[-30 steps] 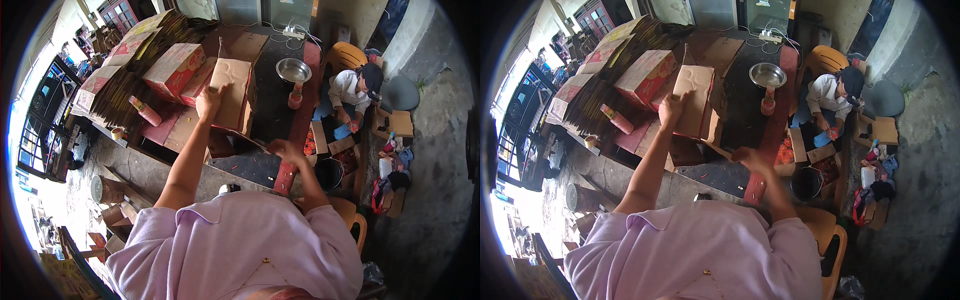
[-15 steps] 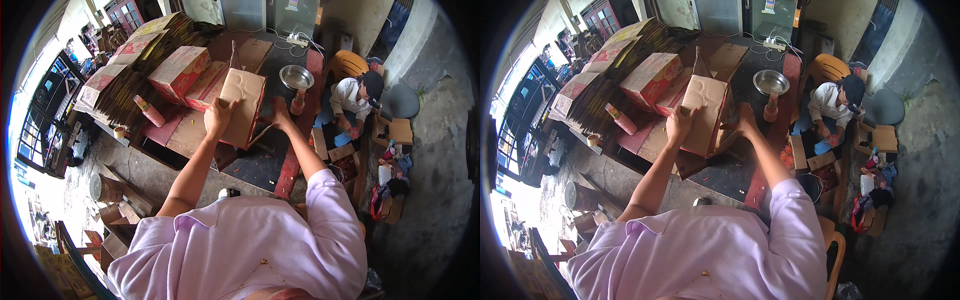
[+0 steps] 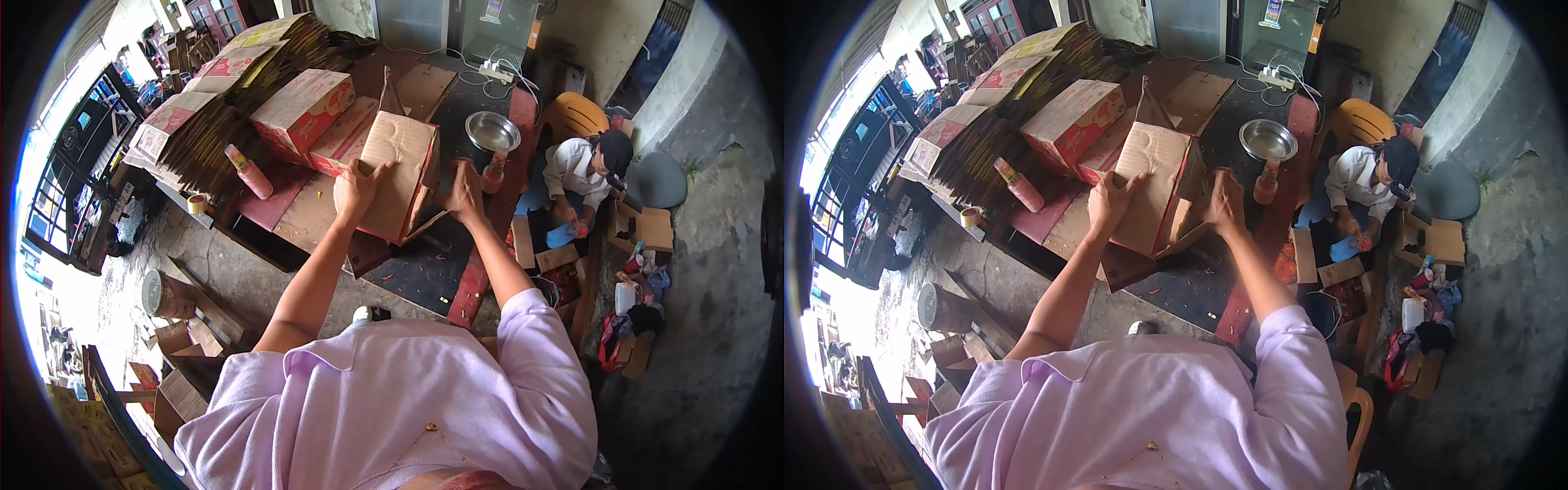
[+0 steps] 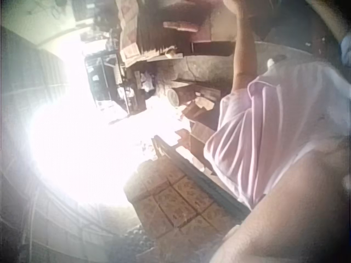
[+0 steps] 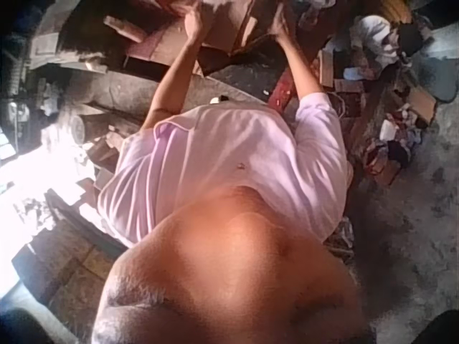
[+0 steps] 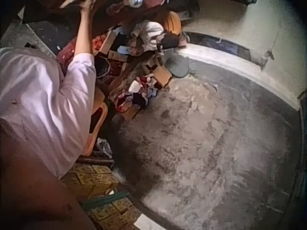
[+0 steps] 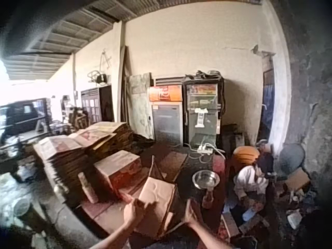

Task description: The person assembles cardboard boxes by hand, folding the flaps and applying glue with a small stick to secure the sides.

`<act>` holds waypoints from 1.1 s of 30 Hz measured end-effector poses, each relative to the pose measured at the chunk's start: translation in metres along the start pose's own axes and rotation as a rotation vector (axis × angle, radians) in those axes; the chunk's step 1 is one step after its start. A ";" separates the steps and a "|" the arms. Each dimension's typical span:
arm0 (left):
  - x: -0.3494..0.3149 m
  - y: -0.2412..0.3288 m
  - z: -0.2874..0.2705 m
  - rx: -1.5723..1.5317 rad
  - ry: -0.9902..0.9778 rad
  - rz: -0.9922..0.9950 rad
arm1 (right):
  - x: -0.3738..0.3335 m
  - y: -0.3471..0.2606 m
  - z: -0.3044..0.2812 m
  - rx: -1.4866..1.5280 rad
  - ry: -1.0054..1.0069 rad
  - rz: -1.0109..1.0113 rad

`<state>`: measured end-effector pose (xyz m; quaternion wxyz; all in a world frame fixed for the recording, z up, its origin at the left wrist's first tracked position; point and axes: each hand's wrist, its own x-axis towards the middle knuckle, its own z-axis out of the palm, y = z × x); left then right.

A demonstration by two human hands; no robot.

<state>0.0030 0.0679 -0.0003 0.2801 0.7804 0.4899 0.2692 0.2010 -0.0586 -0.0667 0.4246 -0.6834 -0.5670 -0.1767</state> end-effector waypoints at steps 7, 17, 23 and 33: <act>0.000 0.001 0.005 0.052 0.016 0.044 | 0.006 -0.012 -0.006 -0.038 0.000 -0.119; 0.005 0.009 0.004 -0.002 -0.027 0.071 | -0.006 0.012 0.005 0.148 -0.060 0.009; 0.011 -0.006 0.000 0.014 0.015 0.083 | -0.046 0.059 0.044 0.570 0.010 0.644; 0.025 -0.023 0.000 -0.002 0.012 0.134 | -0.196 0.100 0.111 -0.209 -0.633 0.592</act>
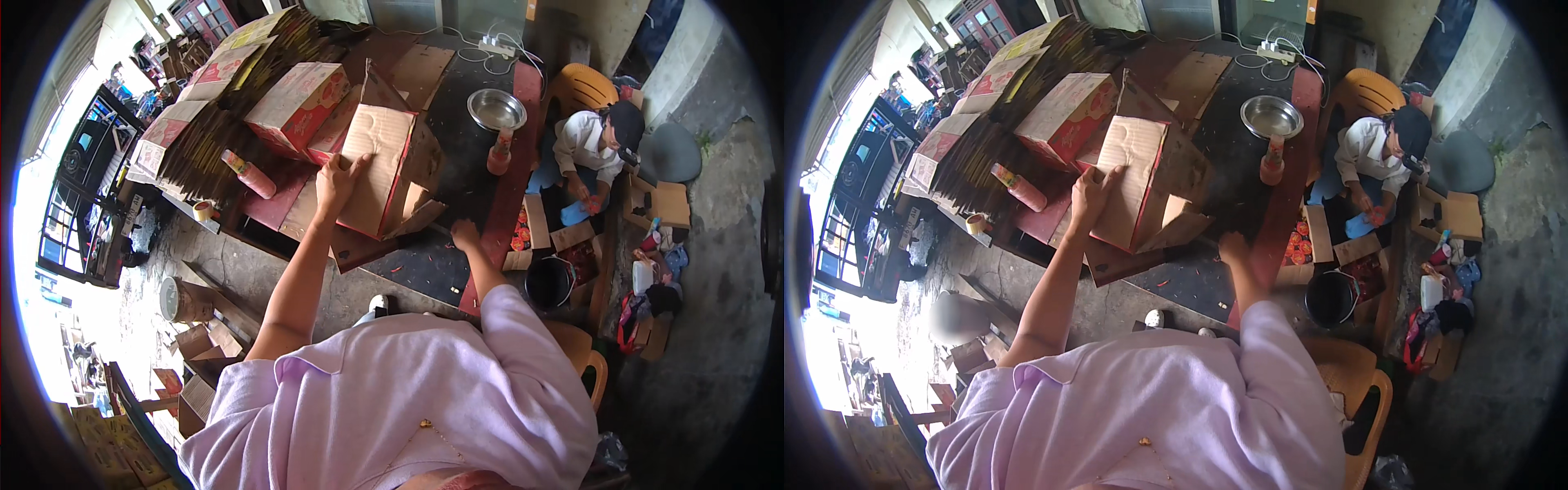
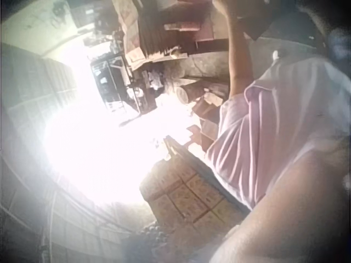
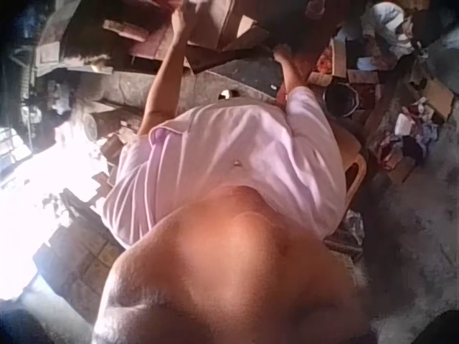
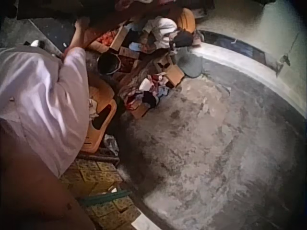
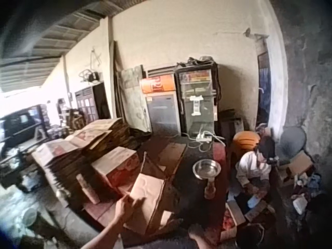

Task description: The person assembles cardboard boxes by hand, folding the flaps and applying glue with a small stick to secure the sides.

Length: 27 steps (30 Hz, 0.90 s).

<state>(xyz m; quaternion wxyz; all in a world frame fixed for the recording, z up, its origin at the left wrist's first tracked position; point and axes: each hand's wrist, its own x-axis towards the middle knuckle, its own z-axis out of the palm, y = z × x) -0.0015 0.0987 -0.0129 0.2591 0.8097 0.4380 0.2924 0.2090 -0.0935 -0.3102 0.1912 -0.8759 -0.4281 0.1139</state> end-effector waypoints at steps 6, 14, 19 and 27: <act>-0.006 -0.007 -0.006 0.014 -0.016 -0.023 | -0.019 -0.028 -0.012 -0.066 -0.035 0.148; -0.003 -0.009 -0.003 -0.018 0.039 0.003 | -0.013 -0.028 -0.005 -0.164 -0.041 0.118; -0.003 -0.007 -0.005 0.008 0.009 -0.031 | -0.012 -0.031 -0.010 -0.038 -0.083 0.226; -0.015 0.023 0.010 0.071 -0.057 -0.091 | -0.021 0.002 -0.020 -0.160 -0.145 0.311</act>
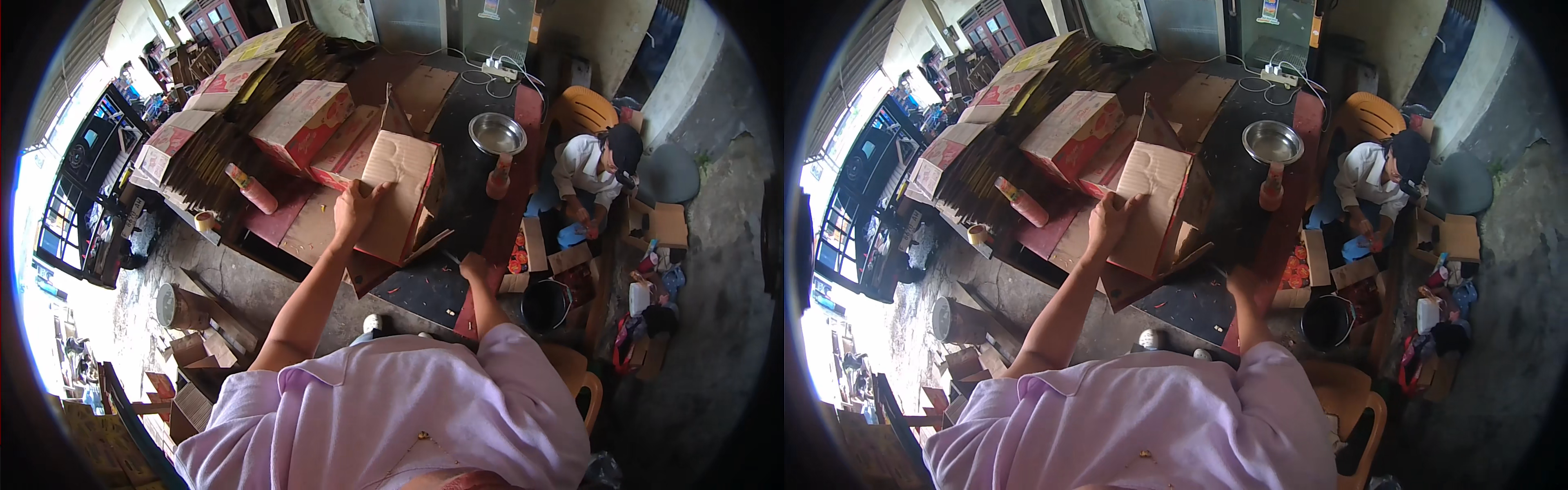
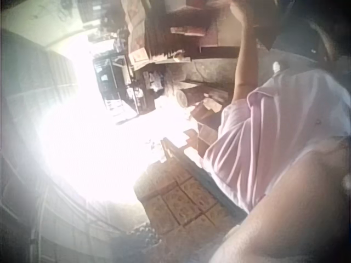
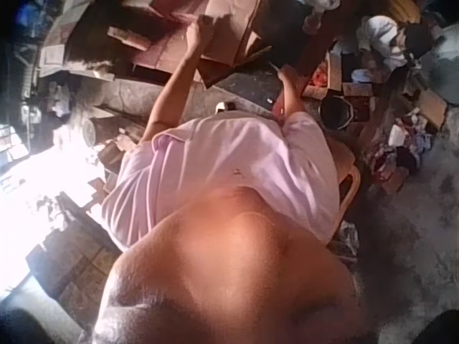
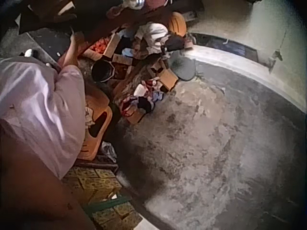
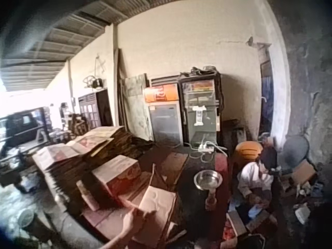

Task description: The person assembles cardboard boxes by hand, folding the flaps and applying glue with a small stick to secure the sides.

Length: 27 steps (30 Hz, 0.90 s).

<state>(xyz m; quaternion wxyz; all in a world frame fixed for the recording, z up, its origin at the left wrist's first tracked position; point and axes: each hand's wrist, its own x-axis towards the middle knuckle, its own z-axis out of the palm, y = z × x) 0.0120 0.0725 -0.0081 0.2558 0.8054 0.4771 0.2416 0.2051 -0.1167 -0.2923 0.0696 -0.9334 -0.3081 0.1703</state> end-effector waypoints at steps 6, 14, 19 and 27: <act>-0.018 0.027 0.029 -0.106 -0.082 0.108 | -0.012 0.095 -0.021 0.353 0.406 0.147; -0.033 0.031 0.042 -0.280 -0.206 0.208 | -0.131 0.015 -0.179 0.841 0.788 -0.004; -0.041 0.028 0.048 -0.398 -0.269 0.291 | -0.165 -0.043 -0.196 0.732 0.859 -0.032; -0.050 0.006 0.077 -0.502 -0.238 0.485 | -0.171 -0.083 -0.187 0.560 0.938 0.007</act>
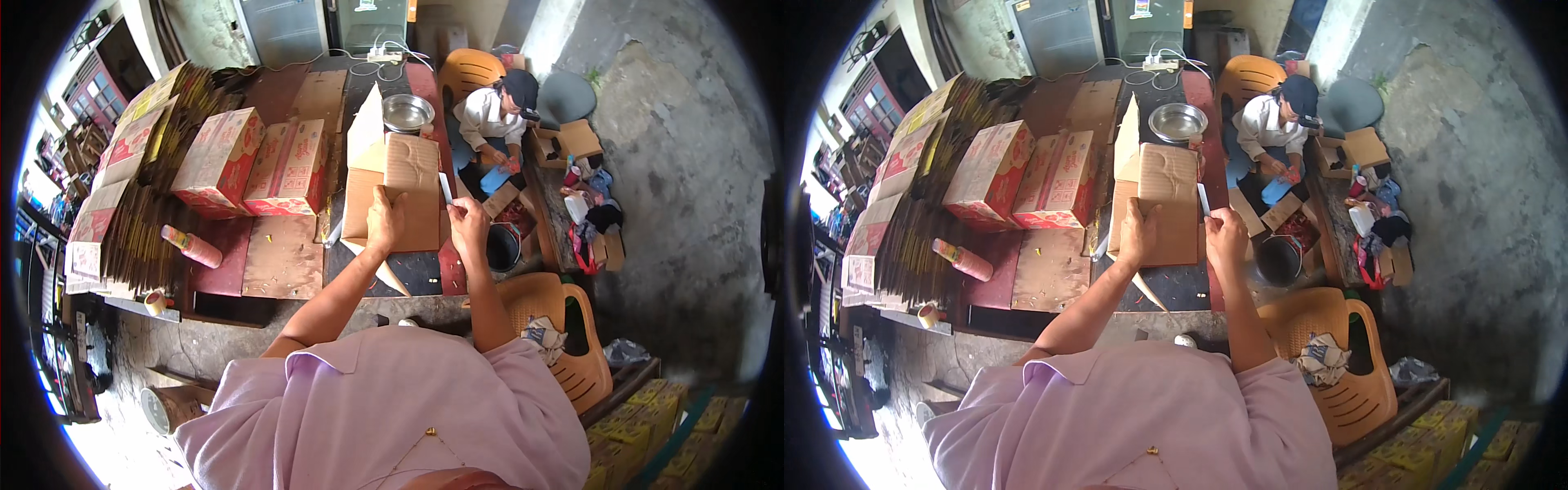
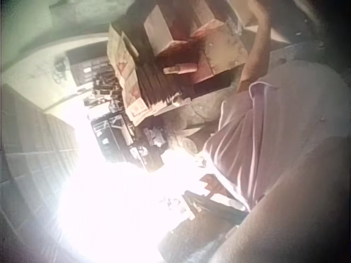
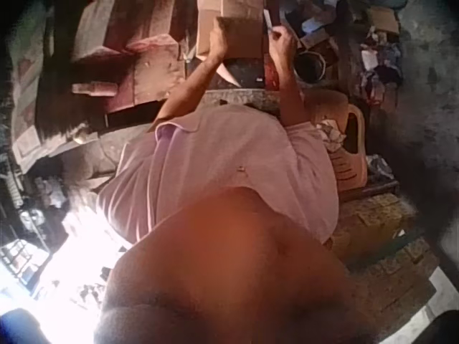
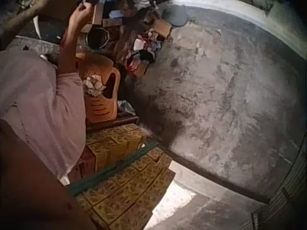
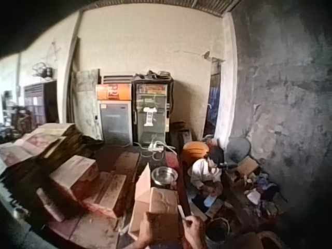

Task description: The person assembles cardboard boxes by hand, folding the flaps and applying glue with a small stick to secure the sides.

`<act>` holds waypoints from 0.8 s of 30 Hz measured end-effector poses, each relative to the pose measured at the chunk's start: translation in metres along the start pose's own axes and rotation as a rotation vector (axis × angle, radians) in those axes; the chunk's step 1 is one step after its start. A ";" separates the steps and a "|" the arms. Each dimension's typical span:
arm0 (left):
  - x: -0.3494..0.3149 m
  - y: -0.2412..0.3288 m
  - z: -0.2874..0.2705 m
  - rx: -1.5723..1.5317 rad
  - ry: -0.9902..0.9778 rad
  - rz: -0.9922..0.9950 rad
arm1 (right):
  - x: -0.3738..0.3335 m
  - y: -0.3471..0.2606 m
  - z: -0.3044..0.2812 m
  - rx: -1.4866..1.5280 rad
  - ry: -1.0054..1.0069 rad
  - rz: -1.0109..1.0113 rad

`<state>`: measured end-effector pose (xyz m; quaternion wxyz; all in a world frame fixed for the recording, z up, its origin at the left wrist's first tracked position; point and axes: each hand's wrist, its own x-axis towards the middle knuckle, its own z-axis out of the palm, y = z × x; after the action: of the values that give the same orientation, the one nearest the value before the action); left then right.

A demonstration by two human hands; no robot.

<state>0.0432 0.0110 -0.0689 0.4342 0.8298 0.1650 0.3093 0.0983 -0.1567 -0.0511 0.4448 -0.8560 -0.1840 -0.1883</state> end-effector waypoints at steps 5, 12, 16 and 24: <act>-0.006 0.005 0.002 -0.038 -0.005 -0.013 | -0.001 -0.010 -0.006 -0.094 0.002 0.027; -0.011 0.014 0.002 -0.092 -0.051 -0.051 | -0.001 -0.018 -0.015 -0.138 -0.098 0.104; -0.012 0.012 0.004 -0.076 -0.034 -0.047 | 0.001 -0.020 -0.018 -0.137 -0.132 0.129; -0.014 0.013 0.002 -0.093 -0.045 -0.071 | -0.009 -0.021 -0.030 -0.114 -0.199 0.140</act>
<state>0.0344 -0.0056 -0.0640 0.4868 0.8090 0.1699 0.2823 0.0755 -0.1723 -0.0250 0.3871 -0.9051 -0.1561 -0.0812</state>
